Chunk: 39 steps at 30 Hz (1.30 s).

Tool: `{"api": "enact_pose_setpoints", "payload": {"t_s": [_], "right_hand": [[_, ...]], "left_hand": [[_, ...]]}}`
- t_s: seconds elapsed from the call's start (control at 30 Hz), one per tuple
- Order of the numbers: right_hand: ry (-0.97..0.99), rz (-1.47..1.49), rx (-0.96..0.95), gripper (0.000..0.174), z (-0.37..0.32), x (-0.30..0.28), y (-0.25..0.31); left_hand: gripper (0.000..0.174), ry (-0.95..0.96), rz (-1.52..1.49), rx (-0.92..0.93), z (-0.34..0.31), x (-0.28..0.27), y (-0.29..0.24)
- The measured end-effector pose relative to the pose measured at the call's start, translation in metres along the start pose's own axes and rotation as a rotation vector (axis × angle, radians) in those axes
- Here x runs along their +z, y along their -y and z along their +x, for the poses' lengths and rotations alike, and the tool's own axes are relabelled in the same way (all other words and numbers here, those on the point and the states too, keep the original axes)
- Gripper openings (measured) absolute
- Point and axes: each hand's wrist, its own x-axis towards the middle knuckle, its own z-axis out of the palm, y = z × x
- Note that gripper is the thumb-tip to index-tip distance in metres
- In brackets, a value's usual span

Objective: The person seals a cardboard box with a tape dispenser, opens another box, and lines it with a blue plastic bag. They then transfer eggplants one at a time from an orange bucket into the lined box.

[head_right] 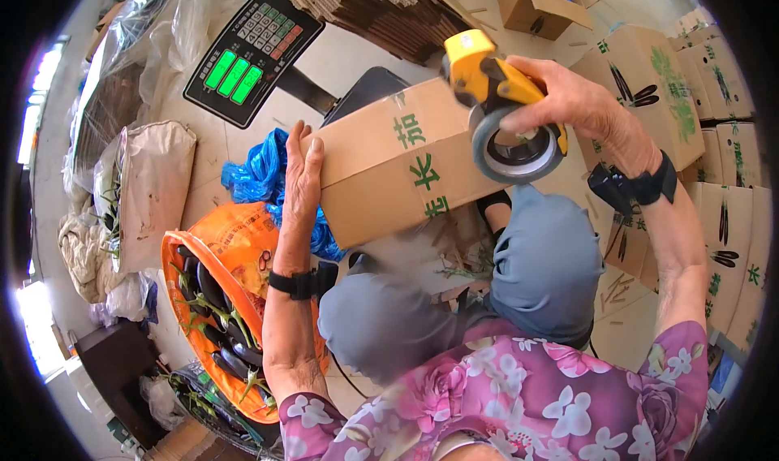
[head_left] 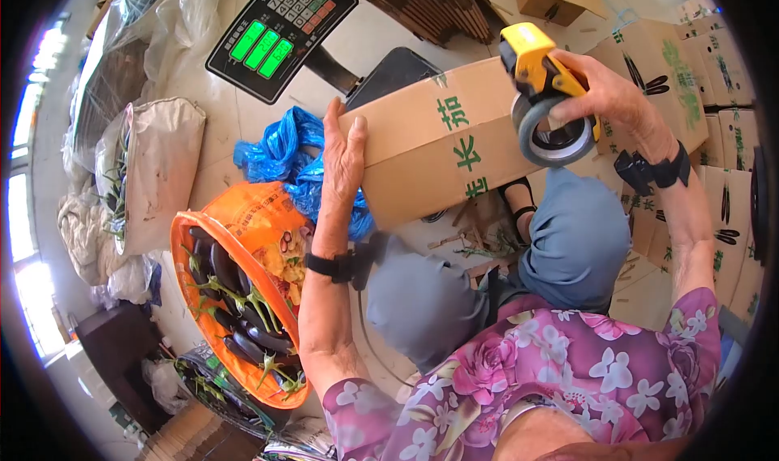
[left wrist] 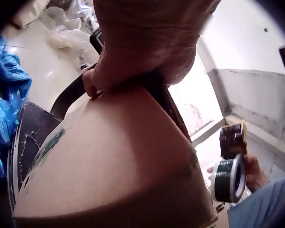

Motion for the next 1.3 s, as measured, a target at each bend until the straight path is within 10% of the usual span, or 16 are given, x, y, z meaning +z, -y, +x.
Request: {"api": "enact_pose_setpoints", "payload": {"t_s": [0.13, 0.33, 0.73, 1.3], "right_hand": [[-0.085, -0.593, -0.279, 0.069, -0.005, 0.026, 0.019], [-0.026, -0.705, -0.435, 0.066, 0.015, 0.068, 0.039], [0.037, -0.865, -0.583, 0.068, 0.025, 0.089, 0.050], [0.055, -0.923, -0.629, 0.062, 0.026, 0.101, 0.053]], "left_hand": [[0.056, -0.292, 0.479, 0.391, -0.015, 0.007, -0.034], [0.056, 0.228, -0.355, -0.094, -0.041, -0.005, -0.100], [0.023, 0.288, -0.851, -0.386, -0.047, -0.010, -0.071], [0.019, 0.206, -0.713, -0.204, -0.051, 0.007, -0.060]]}}
